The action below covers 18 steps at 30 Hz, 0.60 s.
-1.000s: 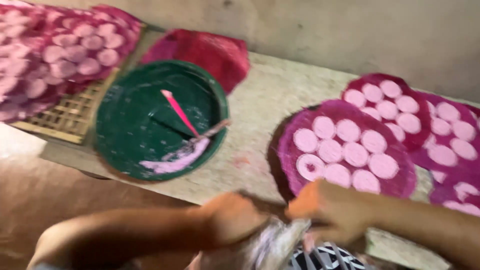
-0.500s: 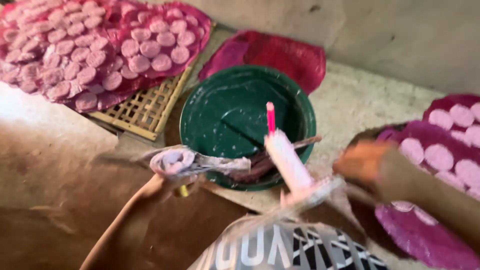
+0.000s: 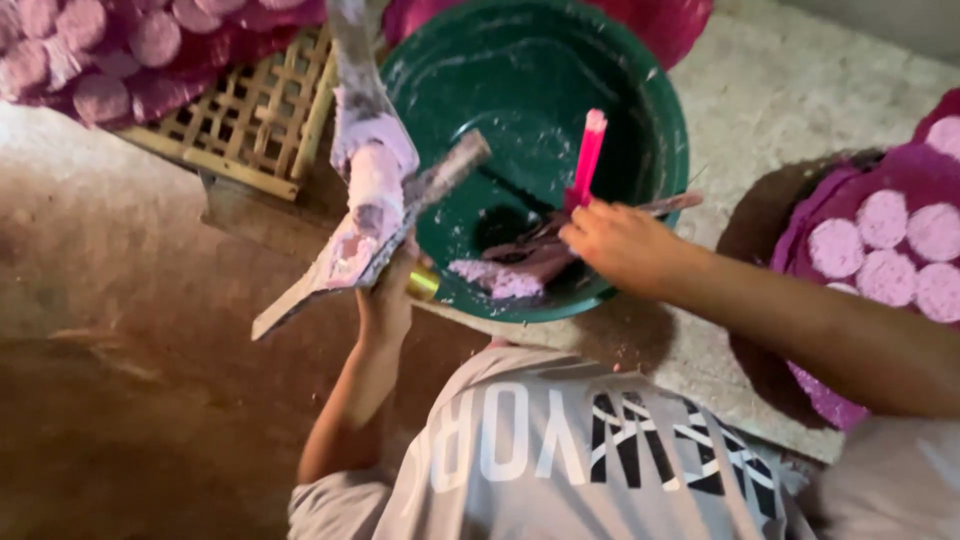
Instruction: The person scoops pink paste from a green bucket using a spatula and applies it to a wooden roller tool. They press the roller into a metal ring placed on a pink glittery mat to form circular pink pastes. The person repeats this process, occasionally moving the ring to new positions and transferring finished circles to a bamboo tray.
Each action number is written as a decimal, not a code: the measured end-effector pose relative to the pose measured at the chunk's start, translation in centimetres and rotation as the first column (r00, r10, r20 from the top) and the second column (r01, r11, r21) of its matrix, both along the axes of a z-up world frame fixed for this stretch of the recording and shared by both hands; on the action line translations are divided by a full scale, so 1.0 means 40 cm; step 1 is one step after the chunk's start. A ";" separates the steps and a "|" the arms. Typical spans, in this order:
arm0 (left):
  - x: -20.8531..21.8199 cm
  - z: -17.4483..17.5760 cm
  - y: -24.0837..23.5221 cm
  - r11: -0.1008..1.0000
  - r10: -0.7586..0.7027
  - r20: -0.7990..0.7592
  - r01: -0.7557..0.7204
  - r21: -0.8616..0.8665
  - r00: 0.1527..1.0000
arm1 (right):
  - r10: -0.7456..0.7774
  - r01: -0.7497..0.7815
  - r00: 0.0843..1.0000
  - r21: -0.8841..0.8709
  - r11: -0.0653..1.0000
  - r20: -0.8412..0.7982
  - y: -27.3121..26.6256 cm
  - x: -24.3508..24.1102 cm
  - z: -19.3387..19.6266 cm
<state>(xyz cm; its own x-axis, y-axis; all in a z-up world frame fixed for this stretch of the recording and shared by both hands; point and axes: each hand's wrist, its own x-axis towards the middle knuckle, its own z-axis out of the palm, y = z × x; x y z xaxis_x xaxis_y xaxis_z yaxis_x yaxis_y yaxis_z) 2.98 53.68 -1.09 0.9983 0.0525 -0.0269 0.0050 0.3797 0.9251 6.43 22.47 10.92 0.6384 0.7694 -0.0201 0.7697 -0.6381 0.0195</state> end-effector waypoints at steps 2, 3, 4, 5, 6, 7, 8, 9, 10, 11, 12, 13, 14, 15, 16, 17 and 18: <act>-0.007 -0.050 -0.011 0.998 0.049 0.000 -0.049 -0.036 0.999 | -0.011 0.014 0.999 -0.045 0.999 0.051 -0.008 0.003 -0.070; 0.002 -0.067 -0.024 0.998 0.057 0.019 -0.057 -0.006 0.998 | -0.014 0.021 0.996 -0.073 0.997 0.089 -0.014 0.019 -0.086; 0.010 -0.077 -0.032 0.997 0.067 0.042 -0.068 0.024 0.997 | 0.020 -0.015 0.989 -0.035 0.999 0.143 -0.016 0.029 -0.093; 0.009 -0.082 -0.039 0.995 0.078 0.066 -0.082 0.053 0.995 | 0.053 -0.054 0.979 0.001 0.999 0.198 -0.017 0.038 -0.093; 0.013 -0.085 -0.049 0.993 0.090 0.085 -0.096 0.069 0.992 | 0.083 -0.095 0.964 0.034 0.995 0.253 -0.015 0.050 -0.091; 0.015 -0.083 -0.052 0.992 0.094 0.105 -0.102 0.079 0.990 | 0.086 -0.047 0.929 -0.117 0.992 0.361 -0.010 0.056 -0.087; 0.017 -0.079 -0.058 0.991 0.099 0.120 -0.109 0.082 0.988 | 0.107 0.019 0.881 -0.260 0.966 0.461 -0.006 0.071 -0.082; 0.024 -0.071 -0.063 0.990 0.098 0.132 -0.109 0.085 0.986 | 0.140 0.104 0.821 -0.386 0.916 0.554 -0.005 0.086 -0.075; 0.029 -0.063 -0.071 0.990 0.094 0.145 -0.107 0.089 0.985 | 0.066 0.138 0.895 -0.415 0.899 0.441 -0.009 0.101 -0.065; 0.036 -0.054 -0.079 0.990 0.090 0.156 -0.105 0.092 0.984 | -0.014 0.166 0.946 -0.447 0.879 0.324 -0.015 0.117 -0.054; 0.039 -0.045 -0.085 0.990 0.085 0.165 -0.102 0.094 0.983 | -0.101 0.189 0.974 -0.482 0.856 0.202 -0.023 0.121 -0.044; 0.039 -0.039 -0.093 0.990 0.086 0.169 -0.104 0.098 0.982 | -0.104 0.190 0.973 -0.457 0.869 0.206 -0.032 0.125 -0.035; 0.038 -0.035 -0.098 0.990 0.086 0.170 -0.103 0.097 0.982 | -0.107 0.190 0.972 -0.432 0.881 0.210 -0.043 0.122 -0.025; 0.036 -0.032 -0.102 0.989 0.089 0.174 -0.108 0.101 0.981 | -0.106 0.187 0.971 -0.406 0.895 0.215 -0.051 0.116 -0.014; 0.038 -0.031 -0.102 0.988 0.093 0.175 -0.113 0.106 0.980 | -0.129 0.217 0.961 -0.382 0.898 0.244 -0.060 0.106 -0.002; 0.030 -0.032 -0.102 0.987 0.097 0.173 -0.117 0.111 0.980 | -0.150 0.242 0.952 -0.358 0.902 0.266 -0.069 0.088 0.010; 0.026 -0.035 -0.100 0.986 0.102 0.170 -0.122 0.112 0.980 | -0.172 0.267 0.942 -0.334 0.904 0.287 -0.076 0.073 0.022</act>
<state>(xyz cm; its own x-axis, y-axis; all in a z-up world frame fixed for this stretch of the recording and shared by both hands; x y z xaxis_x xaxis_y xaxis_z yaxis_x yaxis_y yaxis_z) 4.02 49.70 -2.51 0.9762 0.1572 0.1492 -0.1859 0.2537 0.9493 9.36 19.41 11.82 0.8109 0.5779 -0.0917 0.5512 -0.7018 0.4514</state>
